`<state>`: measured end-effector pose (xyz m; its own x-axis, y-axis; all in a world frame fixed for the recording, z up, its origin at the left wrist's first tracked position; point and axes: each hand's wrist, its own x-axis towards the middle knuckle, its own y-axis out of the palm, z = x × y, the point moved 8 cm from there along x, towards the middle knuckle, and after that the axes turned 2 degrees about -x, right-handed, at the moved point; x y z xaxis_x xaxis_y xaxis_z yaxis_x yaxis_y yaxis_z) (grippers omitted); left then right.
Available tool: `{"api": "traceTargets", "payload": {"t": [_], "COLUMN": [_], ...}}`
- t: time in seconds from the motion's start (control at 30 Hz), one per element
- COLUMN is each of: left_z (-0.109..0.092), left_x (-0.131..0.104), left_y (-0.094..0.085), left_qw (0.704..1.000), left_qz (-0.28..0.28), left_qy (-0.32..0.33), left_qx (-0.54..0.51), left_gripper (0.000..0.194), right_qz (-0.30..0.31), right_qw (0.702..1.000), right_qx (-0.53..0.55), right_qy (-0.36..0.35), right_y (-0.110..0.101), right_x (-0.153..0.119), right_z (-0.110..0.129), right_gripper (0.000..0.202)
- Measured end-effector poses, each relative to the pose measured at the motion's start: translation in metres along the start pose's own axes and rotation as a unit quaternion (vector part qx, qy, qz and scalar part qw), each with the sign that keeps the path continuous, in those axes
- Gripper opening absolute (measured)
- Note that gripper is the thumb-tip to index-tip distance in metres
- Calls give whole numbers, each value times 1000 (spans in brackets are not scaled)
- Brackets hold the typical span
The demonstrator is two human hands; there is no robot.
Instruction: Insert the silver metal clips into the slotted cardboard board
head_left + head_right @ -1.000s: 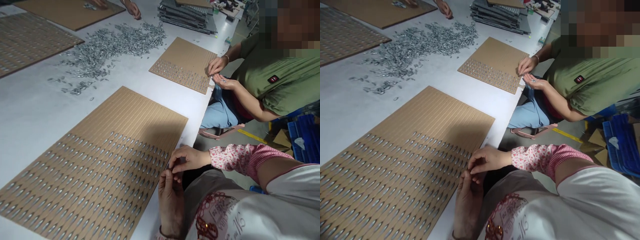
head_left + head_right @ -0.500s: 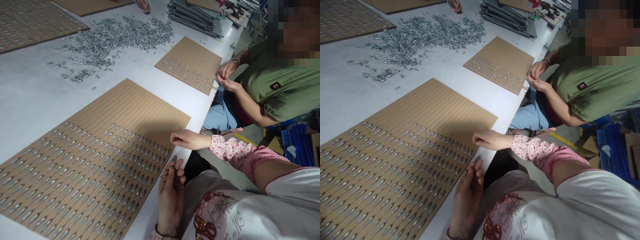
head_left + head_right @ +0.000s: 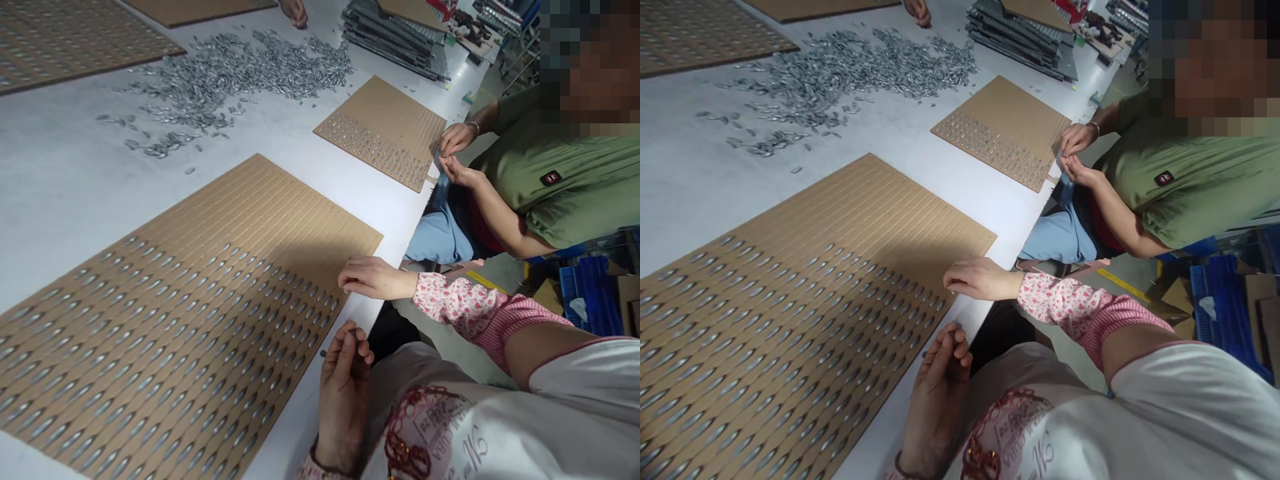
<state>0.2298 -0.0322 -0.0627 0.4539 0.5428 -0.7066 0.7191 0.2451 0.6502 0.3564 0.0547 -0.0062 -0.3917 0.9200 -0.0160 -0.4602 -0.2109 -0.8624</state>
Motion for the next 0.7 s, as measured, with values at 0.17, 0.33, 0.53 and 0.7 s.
{"api": "traceTargets", "payload": {"t": [0.17,0.33,0.53,0.7], "left_z": [1,1,0,1], "left_x": [0,0,0,0], "left_y": [4,5,4,6], "left_qw": [1000,1000,999,999], "left_qz": [16,22,29,34], "left_qy": [-9,-6,8,1], "left_qx": [1,6,13,8], "left_gripper": [24,20,17,19], "right_qz": [24,7,13,47], "right_qw": [998,994,993,997], "right_qx": [-43,-85,-100,-58], "right_qy": [-45,-66,-64,-5], "right_y": [4,7,6,6], "right_x": [1,2,4,13], "right_z": [0,2,3,-6], "right_gripper": [26,35,35,33]}}
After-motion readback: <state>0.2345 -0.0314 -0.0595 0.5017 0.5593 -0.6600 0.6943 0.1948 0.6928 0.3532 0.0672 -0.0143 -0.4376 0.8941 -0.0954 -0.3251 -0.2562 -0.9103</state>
